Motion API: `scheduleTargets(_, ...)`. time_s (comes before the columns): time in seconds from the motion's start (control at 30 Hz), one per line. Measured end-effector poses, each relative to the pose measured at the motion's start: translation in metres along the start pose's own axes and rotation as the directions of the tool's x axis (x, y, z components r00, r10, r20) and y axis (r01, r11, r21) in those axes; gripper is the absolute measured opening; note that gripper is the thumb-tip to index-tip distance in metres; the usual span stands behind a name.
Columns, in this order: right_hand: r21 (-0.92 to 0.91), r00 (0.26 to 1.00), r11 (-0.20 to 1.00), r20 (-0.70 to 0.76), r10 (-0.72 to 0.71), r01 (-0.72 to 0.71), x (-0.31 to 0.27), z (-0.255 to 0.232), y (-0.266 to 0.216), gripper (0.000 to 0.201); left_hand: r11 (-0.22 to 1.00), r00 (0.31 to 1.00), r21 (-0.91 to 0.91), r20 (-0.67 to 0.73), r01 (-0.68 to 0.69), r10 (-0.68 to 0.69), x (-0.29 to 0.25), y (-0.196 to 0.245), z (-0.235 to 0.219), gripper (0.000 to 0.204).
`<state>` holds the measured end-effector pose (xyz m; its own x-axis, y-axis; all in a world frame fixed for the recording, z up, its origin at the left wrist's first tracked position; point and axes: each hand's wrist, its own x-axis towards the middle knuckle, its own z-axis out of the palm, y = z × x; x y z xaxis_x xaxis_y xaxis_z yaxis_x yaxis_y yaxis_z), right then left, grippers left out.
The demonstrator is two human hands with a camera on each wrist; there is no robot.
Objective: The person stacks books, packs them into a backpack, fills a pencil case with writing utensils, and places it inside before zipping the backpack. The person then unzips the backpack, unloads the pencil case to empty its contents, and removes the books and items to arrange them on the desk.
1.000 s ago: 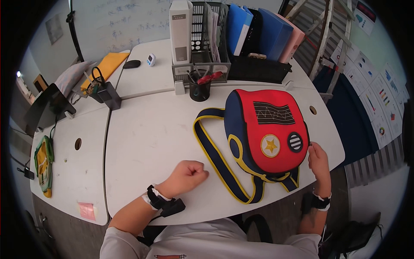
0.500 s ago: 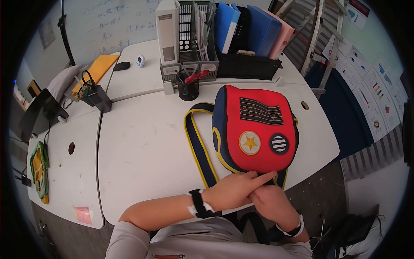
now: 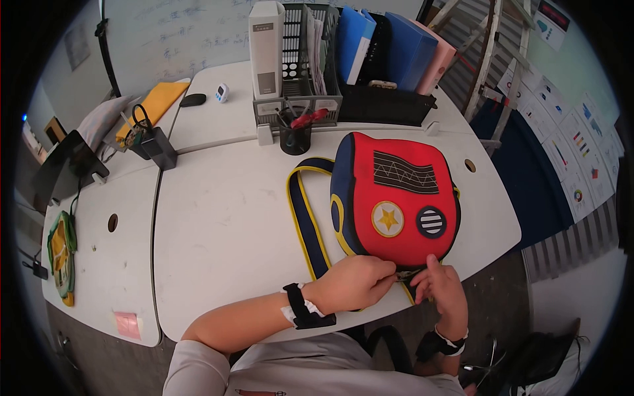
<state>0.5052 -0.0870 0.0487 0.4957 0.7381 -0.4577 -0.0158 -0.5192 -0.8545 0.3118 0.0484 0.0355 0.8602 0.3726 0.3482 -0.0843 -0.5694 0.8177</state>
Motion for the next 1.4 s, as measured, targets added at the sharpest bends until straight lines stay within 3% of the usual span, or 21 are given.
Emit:
scheduleTargets(0.07,0.032,0.998,0.999,-0.061,-0.034,0.036,0.004,0.001,0.005,0.060,0.999,0.999,0.031,0.033,0.014,-0.015,-0.003,0.002,0.001,0.017)
scheduleTargets(0.13,0.340,0.995,0.936,-0.075,-0.064,0.086,0.014,0.005,0.015,0.050,0.996,0.994,0.084,0.103,0.020,-0.029,-0.004,0.000,0.004,0.015)
scheduleTargets(0.17,0.340,0.995,0.936,-0.078,-0.066,0.089,0.012,0.005,0.015,0.050,0.996,0.994,0.084,0.104,0.016,-0.025,-0.004,-0.001,0.002,0.015)
scheduleTargets(0.23,0.451,0.987,0.880,-0.120,-0.109,0.152,0.006,0.004,0.012,0.043,0.999,1.000,0.048,-0.010,-0.013,0.014,-0.009,-0.005,-0.008,0.017)
scheduleTargets(0.4,0.589,0.940,0.736,-0.157,-0.302,0.335,0.010,-0.004,-0.001,0.036,0.959,0.943,-0.021,-0.176,0.284,-0.283,-0.012,-0.023,-0.081,0.019)
scheduleTargets(0.47,0.512,0.834,0.659,-0.331,-0.441,0.551,0.019,0.010,-0.026,0.036,0.954,0.915,0.123,-0.341,0.273,-0.217,0.001,-0.038,-0.102,0.020)
scheduleTargets(0.6,0.464,0.790,0.640,-0.323,-0.521,0.612,0.049,0.020,-0.080,0.034,0.967,0.859,0.133,-0.497,0.217,-0.125,0.033,-0.071,-0.108,0.019)
scheduleTargets(0.7,0.653,0.761,0.464,-0.282,-0.585,0.599,0.079,0.018,-0.106,0.032,0.848,0.767,-0.359,-0.382,0.390,-0.515,0.051,-0.068,-0.110,0.020)
scheduleTargets(0.77,0.792,0.740,0.323,-0.227,-0.633,0.519,0.085,0.017,-0.117,0.031,0.834,0.745,-0.427,-0.413,0.350,-0.524,0.059,-0.080,-0.115,0.021)
scheduleTargets(0.87,0.792,0.735,0.381,-0.122,-0.666,0.477,0.098,0.025,-0.118,0.030,0.798,0.712,-0.524,-0.434,0.299,-0.551,0.065,-0.078,-0.121,0.022)
scheduleTargets(0.9,0.723,0.743,0.491,-0.046,-0.668,0.486,0.097,0.029,-0.116,0.025,0.723,0.691,-0.638,-0.398,0.265,-0.604,0.067,-0.074,-0.118,0.021)
scheduleTargets(0.93,0.721,0.743,0.495,-0.043,-0.668,0.486,0.095,0.031,-0.111,0.025,0.636,0.673,-0.738,-0.353,0.226,-0.650,0.068,-0.066,-0.118,0.021)
scheduleTargets(0.97,0.343,0.759,0.712,-0.006,-0.651,0.613,0.092,0.033,-0.105,0.023,0.621,0.744,-0.748,-0.273,0.234,-0.610,0.064,-0.060,-0.119,0.016)
scheduleTargets(1.0,-0.106,0.783,0.777,0.017,-0.622,0.620,0.090,0.034,-0.099,0.022,0.620,0.743,-0.749,-0.273,0.234,-0.610,0.060,-0.052,-0.117,0.016)
scheduleTargets(1.03,-0.516,0.747,0.605,0.108,-0.657,0.607,0.082,0.031,-0.096,0.031,0.570,0.780,-0.799,-0.229,0.192,-0.583,0.057,-0.041,-0.113,0.014)
scheduleTargets(1.07,-0.747,0.500,0.229,0.157,-0.852,0.624,0.096,0.031,-0.071,0.047,0.513,0.813,-0.845,-0.187,0.153,-0.551,0.052,-0.036,-0.110,0.012)
scheduleTargets(1.13,-0.753,0.436,0.156,0.187,-0.881,0.639,0.109,0.023,-0.043,0.059,0.533,0.851,-0.837,-0.191,0.119,-0.490,0.037,-0.041,-0.103,0.007)
scheduleTargets(1.17,-0.461,0.533,0.447,0.070,-0.843,0.767,0.093,0.025,-0.047,0.057,0.561,0.854,-0.817,-0.192,0.133,-0.483,0.028,-0.035,-0.101,0.006)
scheduleTargets(1.27,-0.674,0.546,0.330,0.132,-0.827,0.661,0.065,0.022,-0.053,0.051,0.538,0.871,-0.824,-0.122,0.179,-0.477,-0.011,-0.033,-0.099,0.004)
scheduleTargets(1.33,-0.596,0.784,0.565,0.189,-0.591,0.570,0.007,0.012,-0.082,0.045,0.501,0.873,-0.838,-0.065,0.215,-0.483,-0.042,-0.040,-0.094,0.003)
scheduleTargets(1.4,-0.529,0.728,0.519,0.337,-0.598,0.671,-0.042,0.010,-0.101,0.043,0.488,0.896,-0.817,0.077,0.308,-0.437,-0.074,-0.051,-0.091,0.003)
